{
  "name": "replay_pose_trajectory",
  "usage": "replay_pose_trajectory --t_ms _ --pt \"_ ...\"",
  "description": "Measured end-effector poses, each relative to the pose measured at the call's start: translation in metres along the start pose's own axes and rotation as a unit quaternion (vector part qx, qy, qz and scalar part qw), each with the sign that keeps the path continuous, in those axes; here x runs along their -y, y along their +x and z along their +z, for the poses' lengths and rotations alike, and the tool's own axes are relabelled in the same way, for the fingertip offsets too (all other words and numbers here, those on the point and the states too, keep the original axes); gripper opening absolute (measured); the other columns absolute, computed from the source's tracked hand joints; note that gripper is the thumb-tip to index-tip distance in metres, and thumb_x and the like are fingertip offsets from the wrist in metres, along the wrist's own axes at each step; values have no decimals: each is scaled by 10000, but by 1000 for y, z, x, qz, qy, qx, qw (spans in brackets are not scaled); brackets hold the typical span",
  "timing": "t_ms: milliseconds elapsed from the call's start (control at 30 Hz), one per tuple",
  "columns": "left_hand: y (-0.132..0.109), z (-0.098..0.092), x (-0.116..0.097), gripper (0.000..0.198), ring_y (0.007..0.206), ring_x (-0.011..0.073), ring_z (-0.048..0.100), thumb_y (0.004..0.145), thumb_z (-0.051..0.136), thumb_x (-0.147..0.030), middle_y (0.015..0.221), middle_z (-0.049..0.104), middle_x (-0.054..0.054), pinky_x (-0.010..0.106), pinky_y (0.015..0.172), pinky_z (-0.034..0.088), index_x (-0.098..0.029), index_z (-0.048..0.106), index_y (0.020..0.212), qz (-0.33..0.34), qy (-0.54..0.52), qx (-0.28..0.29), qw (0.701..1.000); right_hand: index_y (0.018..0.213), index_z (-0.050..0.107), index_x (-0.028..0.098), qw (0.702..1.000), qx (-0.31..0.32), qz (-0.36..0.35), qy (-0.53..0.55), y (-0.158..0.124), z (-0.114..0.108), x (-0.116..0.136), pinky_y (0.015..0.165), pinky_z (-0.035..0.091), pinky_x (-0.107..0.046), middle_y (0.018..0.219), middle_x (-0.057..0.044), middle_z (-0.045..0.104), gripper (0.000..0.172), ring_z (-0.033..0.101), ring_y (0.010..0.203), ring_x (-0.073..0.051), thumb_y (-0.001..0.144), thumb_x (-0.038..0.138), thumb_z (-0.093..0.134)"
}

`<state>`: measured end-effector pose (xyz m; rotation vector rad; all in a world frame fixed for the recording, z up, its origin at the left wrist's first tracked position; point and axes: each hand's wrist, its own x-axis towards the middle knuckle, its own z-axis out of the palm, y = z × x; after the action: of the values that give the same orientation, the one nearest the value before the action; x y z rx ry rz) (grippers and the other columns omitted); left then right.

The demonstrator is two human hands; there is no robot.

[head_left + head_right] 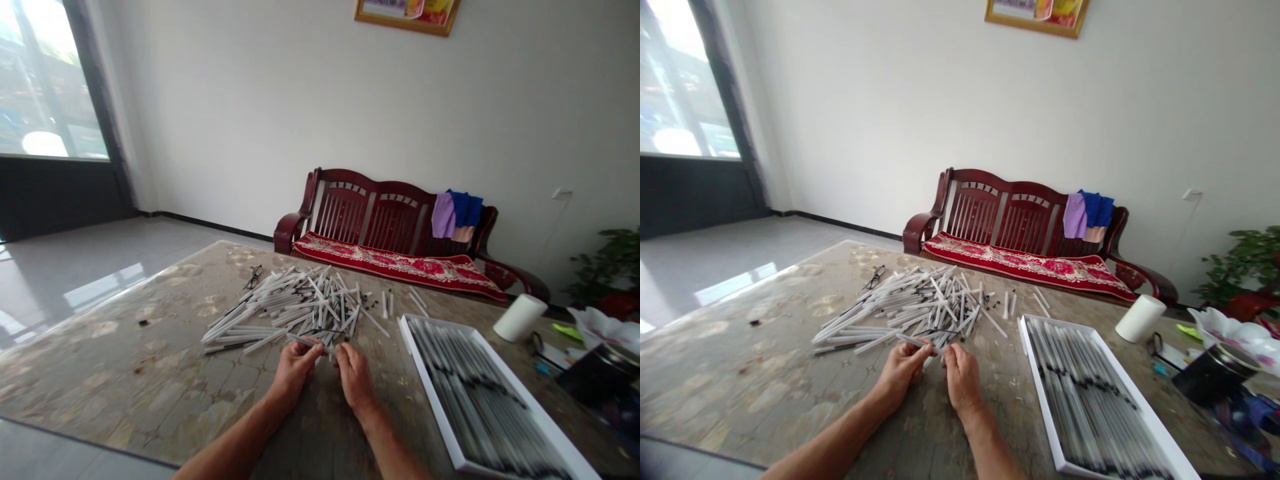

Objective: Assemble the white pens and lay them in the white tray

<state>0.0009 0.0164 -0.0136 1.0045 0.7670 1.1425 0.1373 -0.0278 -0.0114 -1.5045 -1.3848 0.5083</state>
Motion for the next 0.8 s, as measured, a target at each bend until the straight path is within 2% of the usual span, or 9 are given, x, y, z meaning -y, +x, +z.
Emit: replay_pose_trajectory --t_ms 200,367,567,633,700,733,800 --pt "-1 1 0 425 375 44 282 615 794 -510 479 504 -66 192 384 204 -143 643 768 22 13 8 1000 585 448 237 986 32 129 97 1 6 1 324 280 -226 415 61 393 573 357 326 -98 824 750 360" --pt "1 0 1 421 385 48 310 623 787 -514 522 539 -50 194 387 235 -147 636 762 35 19 12 999 551 432 242 977 61 165 123 2 2 9 289 258 -222 369 60 377 596 333 291 -94 796 781 369" --pt "1 0 -1 407 371 47 297 647 776 -506 480 462 -91 185 381 244 -160 607 780 44 18 26 999 554 447 231 967 92 195 134 2 2 12 277 229 -193 340 73 370 625 309 268 -77 767 813 365" --pt "0 0 -2 412 370 46 293 661 758 -525 482 453 -98 180 377 238 -168 591 782 44 18 19 999 578 475 220 959 130 216 131 5 -1 10 282 245 -186 363 65 417 643 346 272 -78 768 819 342" --pt "1 0 -2 416 362 50 284 700 706 -565 461 421 -108 175 370 219 -180 575 788 34 20 3 999 651 544 197 960 150 209 107 15 -9 4 301 275 -186 442 32 527 652 438 309 -95 811 780 301" --pt "1 0 -3 418 358 54 281 726 671 -583 445 406 -112 174 368 210 -183 573 798 27 24 -2 999 705 580 187 970 139 189 66 22 -14 1 316 293 -188 503 14 586 631 490 342 -106 849 729 290" --pt "2 0 -3 420 352 65 285 769 608 -600 413 380 -114 175 368 200 -183 577 813 16 36 1 999 804 629 179 986 79 131 -64 41 -29 -9 370 345 -196 638 -12 674 496 580 434 -127 915 558 329"
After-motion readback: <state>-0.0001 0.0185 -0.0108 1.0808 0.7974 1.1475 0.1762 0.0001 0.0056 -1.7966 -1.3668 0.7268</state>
